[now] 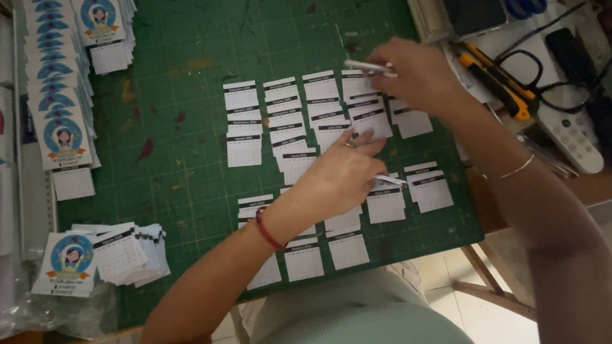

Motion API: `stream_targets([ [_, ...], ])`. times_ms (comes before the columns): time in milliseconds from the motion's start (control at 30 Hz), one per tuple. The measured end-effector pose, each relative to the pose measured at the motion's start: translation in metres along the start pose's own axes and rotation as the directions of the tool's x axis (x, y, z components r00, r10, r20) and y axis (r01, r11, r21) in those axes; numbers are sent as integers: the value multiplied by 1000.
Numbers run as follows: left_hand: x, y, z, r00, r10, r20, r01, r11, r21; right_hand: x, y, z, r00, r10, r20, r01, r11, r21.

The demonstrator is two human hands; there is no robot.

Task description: Sorting and organizing small printed cards into a grid layout on a cutting mat, using a small tool to assist in handling and marking.

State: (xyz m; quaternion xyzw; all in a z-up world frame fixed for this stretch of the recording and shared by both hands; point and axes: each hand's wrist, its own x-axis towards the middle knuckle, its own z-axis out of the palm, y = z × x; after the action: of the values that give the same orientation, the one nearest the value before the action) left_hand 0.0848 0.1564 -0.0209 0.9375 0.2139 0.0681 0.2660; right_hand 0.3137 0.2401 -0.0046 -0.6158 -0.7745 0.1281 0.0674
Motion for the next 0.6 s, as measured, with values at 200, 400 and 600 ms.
stream_targets([
  [200, -7, 26, -53, 967, -252, -45, 182, 800, -571, -51, -21, -60, 984, 107, -140, -60, 949, 308],
  [400, 5, 32, -69, 773, -616, 154, 207, 15, -978, -87, -13, -73, 981, -5, -195, 87, 906, 415],
  [600, 13, -3, -10, 850, -526, -26, -39, -14, -999, -86, -10, -43, 985, -37, -170, 133, 787, 602],
])
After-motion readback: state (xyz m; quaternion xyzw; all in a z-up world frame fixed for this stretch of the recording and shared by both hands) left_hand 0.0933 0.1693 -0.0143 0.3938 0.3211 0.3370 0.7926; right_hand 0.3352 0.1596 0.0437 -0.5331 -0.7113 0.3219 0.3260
